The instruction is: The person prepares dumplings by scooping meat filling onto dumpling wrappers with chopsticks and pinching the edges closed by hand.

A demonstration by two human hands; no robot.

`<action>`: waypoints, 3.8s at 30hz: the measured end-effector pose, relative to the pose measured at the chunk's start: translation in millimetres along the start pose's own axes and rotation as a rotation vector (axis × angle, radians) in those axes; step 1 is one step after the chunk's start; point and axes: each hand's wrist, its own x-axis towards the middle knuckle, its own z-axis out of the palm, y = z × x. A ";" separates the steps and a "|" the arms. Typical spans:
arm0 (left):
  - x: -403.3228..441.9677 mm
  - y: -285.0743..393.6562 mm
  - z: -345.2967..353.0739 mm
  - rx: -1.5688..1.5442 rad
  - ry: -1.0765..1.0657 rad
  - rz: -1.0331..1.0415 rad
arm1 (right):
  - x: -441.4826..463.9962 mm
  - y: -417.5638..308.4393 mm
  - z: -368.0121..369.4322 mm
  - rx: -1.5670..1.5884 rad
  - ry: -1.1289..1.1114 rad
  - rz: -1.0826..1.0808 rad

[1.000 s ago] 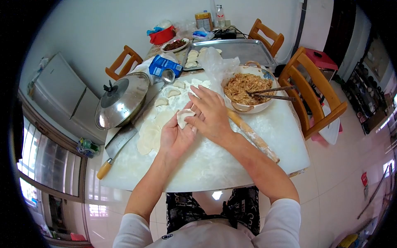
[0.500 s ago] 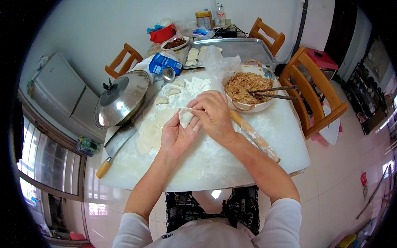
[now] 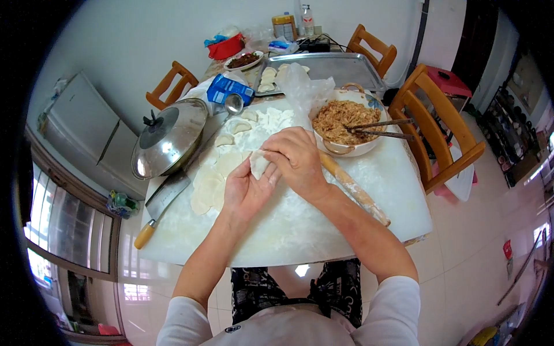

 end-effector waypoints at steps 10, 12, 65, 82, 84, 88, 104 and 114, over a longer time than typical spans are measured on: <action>-0.1 0.5 -3.3 -0.027 -0.008 -0.054 | -0.1 -0.9 -1.3 0.013 -0.058 -0.004; 1.7 3.0 -10.3 -0.056 -0.058 -0.065 | 0.8 -3.0 1.6 0.027 -0.024 -0.010; -4.2 5.4 3.5 0.186 -0.064 -0.082 | 0.5 -5.6 -2.3 -0.031 -0.393 -0.181; -3.7 6.9 -3.6 0.039 -0.080 -0.059 | -2.6 2.1 -2.9 -0.023 -0.289 -0.025; -4.5 5.5 0.0 0.055 -0.028 -0.025 | -3.3 1.8 -1.6 -0.049 -0.242 0.007; -3.7 2.3 6.1 0.084 0.072 0.037 | -6.1 15.8 -1.0 -0.002 -0.336 -0.026; 7.5 -9.0 -11.1 0.033 0.229 0.009 | 7.6 9.0 5.9 0.419 -0.559 0.809; -2.3 -18.7 -14.5 0.232 0.251 -0.082 | 51.4 79.6 91.3 0.011 -0.510 0.525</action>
